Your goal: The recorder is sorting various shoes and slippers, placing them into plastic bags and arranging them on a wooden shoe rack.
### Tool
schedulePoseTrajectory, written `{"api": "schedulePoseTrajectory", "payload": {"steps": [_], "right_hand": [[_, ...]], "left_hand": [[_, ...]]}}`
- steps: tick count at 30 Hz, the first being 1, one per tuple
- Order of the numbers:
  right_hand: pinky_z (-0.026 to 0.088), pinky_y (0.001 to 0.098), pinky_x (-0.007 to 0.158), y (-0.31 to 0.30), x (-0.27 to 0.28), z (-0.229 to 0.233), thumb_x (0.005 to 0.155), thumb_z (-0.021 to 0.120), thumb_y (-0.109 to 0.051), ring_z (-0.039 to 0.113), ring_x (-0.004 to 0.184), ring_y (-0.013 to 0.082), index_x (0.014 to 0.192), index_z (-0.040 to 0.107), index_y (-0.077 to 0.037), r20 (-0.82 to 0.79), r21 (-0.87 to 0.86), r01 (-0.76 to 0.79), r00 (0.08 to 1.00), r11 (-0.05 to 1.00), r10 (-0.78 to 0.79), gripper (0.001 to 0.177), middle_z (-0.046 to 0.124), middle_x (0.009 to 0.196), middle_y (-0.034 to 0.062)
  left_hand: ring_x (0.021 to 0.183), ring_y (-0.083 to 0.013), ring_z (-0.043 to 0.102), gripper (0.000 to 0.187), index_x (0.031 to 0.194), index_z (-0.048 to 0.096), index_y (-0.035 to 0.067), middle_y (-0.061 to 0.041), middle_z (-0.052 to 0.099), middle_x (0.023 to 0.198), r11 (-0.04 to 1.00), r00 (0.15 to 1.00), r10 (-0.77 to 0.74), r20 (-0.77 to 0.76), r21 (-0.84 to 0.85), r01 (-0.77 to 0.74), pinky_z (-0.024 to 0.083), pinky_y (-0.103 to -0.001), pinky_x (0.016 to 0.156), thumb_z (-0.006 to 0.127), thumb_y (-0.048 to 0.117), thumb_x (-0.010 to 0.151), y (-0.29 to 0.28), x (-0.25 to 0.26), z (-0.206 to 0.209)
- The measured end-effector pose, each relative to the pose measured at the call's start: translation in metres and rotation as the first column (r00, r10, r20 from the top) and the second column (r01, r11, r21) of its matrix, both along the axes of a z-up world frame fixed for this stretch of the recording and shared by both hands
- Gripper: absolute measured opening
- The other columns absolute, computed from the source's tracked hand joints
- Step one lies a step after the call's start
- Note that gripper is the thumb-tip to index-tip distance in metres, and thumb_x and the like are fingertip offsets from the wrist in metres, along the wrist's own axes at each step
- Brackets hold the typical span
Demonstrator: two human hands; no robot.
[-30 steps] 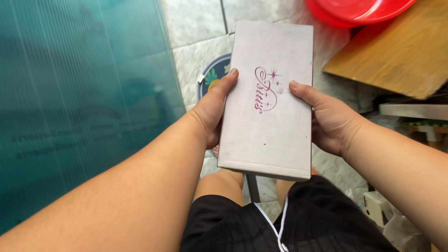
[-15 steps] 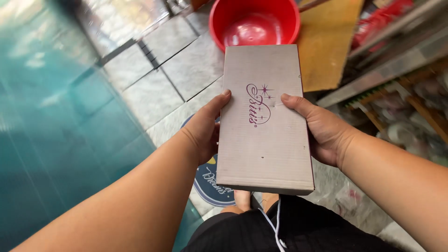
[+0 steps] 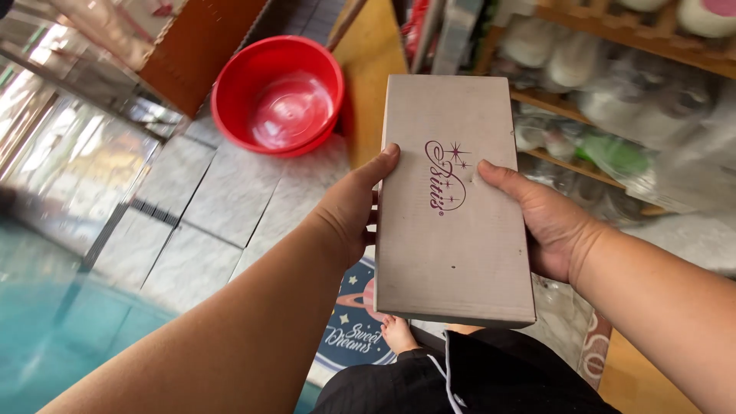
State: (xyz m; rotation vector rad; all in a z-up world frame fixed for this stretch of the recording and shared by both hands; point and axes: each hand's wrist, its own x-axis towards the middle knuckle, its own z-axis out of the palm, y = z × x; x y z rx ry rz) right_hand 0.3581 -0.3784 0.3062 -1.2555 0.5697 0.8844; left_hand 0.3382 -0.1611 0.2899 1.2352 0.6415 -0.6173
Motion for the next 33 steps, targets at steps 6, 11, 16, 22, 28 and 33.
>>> {"api": "schedulePoseTrajectory", "payload": {"steps": [6, 11, 16, 22, 28, 33], "right_hand": [[0.052, 0.0422, 0.098, -0.068, 0.02, 0.007, 0.088, 0.06, -0.048, 0.067, 0.113, 0.0266, 0.133, 0.063, -0.007, 0.111, 0.005, 0.17, 0.979, 0.985, -0.17, 0.061, 0.072, 0.127, 0.0139], [0.052, 0.0442, 0.1, -0.108, 0.054, 0.02, 0.089, 0.058, -0.048, 0.068, 0.115, 0.0273, 0.133, 0.063, -0.009, 0.139, -0.055, 0.286, 0.951, 0.957, -0.277, 0.059, 0.072, 0.128, 0.0135], [0.051, 0.0453, 0.101, -0.134, 0.112, 0.028, 0.089, 0.057, -0.048, 0.067, 0.116, 0.0273, 0.133, 0.062, -0.012, 0.194, -0.066, 0.309, 0.937, 0.949, -0.292, 0.058, 0.071, 0.129, 0.0122], [0.052, 0.0429, 0.102, -0.164, 0.18, 0.031, 0.089, 0.057, -0.05, 0.069, 0.116, 0.0265, 0.135, 0.062, -0.01, 0.207, 0.051, 0.186, 0.959, 0.981, -0.193, 0.062, 0.072, 0.131, 0.012], [0.052, 0.0451, 0.101, -0.18, 0.206, 0.034, 0.085, 0.064, -0.053, 0.068, 0.12, 0.0262, 0.134, 0.063, -0.015, 0.044, -0.087, 0.018, 0.999, 0.996, -0.014, 0.063, 0.073, 0.131, 0.0122], [0.053, 0.0427, 0.099, -0.177, 0.227, 0.02, 0.085, 0.065, -0.054, 0.068, 0.119, 0.0256, 0.136, 0.063, -0.011, 0.066, -0.028, -0.015, 0.998, 1.0, 0.017, 0.066, 0.073, 0.13, 0.012]], "left_hand": [[0.102, -0.0278, 0.066, 0.078, 0.136, 0.061, 0.016, -0.017, 0.071, 0.119, 0.989, 0.99, -0.131, 0.045, -0.063, 0.133, 0.048, -0.042, 0.092, 0.059, 0.066, 0.077, -0.065, 0.046, 0.01], [0.102, -0.0291, 0.065, 0.079, 0.135, 0.062, 0.01, -0.017, 0.068, 0.118, 0.958, 0.962, -0.273, 0.012, -0.088, 0.273, 0.05, -0.048, 0.092, 0.063, 0.062, 0.075, -0.103, 0.077, 0.018], [0.103, -0.0252, 0.061, 0.072, 0.129, 0.068, 0.01, -0.009, 0.067, 0.114, 0.975, 0.975, -0.219, 0.041, -0.036, 0.221, 0.048, -0.048, 0.093, 0.066, 0.058, 0.075, -0.133, 0.122, 0.015], [0.102, -0.02, 0.065, 0.062, 0.122, 0.071, 0.011, -0.006, 0.073, 0.11, 0.989, 0.996, 0.002, 0.086, -0.146, 0.011, 0.049, -0.041, 0.094, 0.065, 0.055, 0.079, -0.165, 0.187, 0.016], [0.104, -0.018, 0.066, 0.059, 0.124, 0.069, 0.013, -0.006, 0.074, 0.115, 0.998, 0.996, 0.028, 0.083, -0.064, -0.022, 0.051, -0.039, 0.093, 0.065, 0.051, 0.08, -0.185, 0.231, 0.018], [0.105, -0.0247, 0.071, 0.062, 0.127, 0.067, 0.007, -0.013, 0.075, 0.119, 0.972, 0.991, 0.089, 0.098, -0.224, -0.065, 0.054, -0.039, 0.095, 0.064, 0.049, 0.082, -0.178, 0.255, 0.008]]}}
